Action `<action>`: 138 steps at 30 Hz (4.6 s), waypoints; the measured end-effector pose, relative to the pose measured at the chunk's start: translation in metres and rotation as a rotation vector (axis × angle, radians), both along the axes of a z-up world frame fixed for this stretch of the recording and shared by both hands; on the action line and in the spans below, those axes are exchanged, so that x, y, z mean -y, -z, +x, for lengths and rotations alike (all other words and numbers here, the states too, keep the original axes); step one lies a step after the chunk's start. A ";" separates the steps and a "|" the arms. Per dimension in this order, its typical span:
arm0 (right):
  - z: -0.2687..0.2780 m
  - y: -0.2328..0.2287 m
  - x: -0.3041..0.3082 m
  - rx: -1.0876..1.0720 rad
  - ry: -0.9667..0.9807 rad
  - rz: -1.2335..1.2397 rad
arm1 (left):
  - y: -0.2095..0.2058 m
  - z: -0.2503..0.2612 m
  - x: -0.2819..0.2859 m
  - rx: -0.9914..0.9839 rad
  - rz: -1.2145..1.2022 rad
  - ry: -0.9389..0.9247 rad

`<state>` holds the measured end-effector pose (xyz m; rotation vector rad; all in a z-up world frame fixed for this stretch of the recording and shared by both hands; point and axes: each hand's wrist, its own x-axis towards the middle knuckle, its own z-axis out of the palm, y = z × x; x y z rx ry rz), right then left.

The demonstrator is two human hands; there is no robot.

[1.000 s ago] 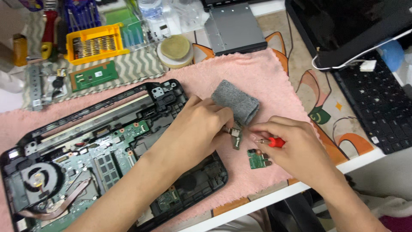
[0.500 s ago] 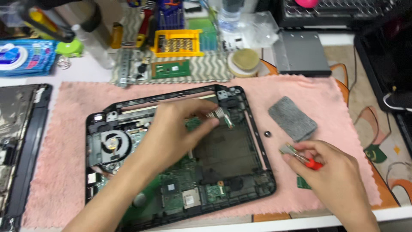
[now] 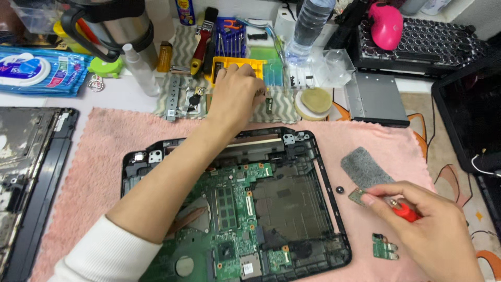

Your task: The person disassembles a laptop by removing screws and detaching internal components. They use a screwdriver to loosen screws and remove a small circuit board and a ribbon cable. The person then places the removed parts on the table.

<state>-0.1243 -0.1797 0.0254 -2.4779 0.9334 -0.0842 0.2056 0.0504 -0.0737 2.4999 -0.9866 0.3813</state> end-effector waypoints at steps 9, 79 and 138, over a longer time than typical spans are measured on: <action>0.113 -0.023 -0.017 0.135 -0.375 0.017 | -0.015 -0.012 -0.049 -0.062 0.058 -0.001; 0.288 0.015 -0.124 -0.114 -0.955 -0.161 | -0.038 -0.059 -0.162 -0.033 0.130 -0.001; 0.302 0.079 -0.069 0.431 -1.016 -0.471 | -0.031 -0.059 -0.165 0.004 0.135 0.034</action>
